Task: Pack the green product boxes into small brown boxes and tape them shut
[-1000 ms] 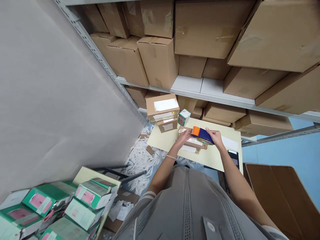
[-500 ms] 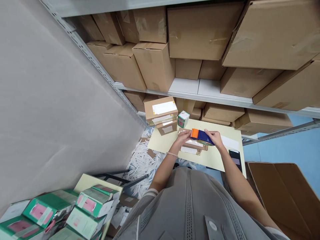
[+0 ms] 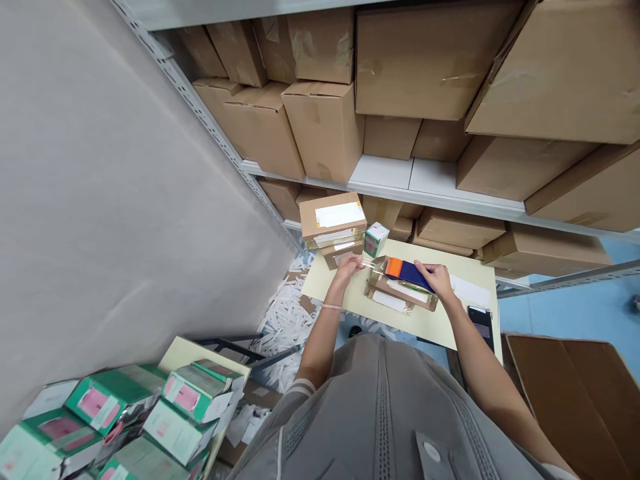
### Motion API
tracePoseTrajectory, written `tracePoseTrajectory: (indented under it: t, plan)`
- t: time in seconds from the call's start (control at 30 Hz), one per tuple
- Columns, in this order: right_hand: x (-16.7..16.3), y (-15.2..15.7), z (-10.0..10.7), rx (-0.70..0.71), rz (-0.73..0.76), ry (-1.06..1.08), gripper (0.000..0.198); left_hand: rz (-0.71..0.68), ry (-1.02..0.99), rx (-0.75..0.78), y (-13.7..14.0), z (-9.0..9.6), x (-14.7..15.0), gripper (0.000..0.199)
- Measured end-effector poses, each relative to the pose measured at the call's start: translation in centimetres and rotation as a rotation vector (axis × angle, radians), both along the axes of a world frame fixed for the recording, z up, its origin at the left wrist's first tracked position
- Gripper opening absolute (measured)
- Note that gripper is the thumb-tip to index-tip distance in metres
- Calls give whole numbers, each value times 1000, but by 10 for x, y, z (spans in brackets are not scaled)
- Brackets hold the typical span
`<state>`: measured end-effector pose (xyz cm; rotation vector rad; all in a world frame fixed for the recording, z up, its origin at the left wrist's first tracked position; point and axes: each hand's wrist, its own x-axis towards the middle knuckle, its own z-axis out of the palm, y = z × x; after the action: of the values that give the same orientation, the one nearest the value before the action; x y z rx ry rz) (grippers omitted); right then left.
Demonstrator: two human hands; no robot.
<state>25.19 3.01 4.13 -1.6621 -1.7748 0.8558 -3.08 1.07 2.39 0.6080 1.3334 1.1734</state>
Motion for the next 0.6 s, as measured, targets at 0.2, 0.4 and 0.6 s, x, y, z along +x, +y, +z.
tracePoseTrajectory:
  t: [0.2, 0.4, 0.6]
  plan:
    - [-14, -3, 0, -16, -5, 55, 73, 1, -19, -47, 0, -18, -13, 33]
    - [-11, -5, -3, -25, -7, 76, 73, 38, -27, -89, -7, -49, 13, 30]
    - [-14, -6, -4, -47, 4, 83, 71, 17, 33, -58, -15, -70, 30, 34]
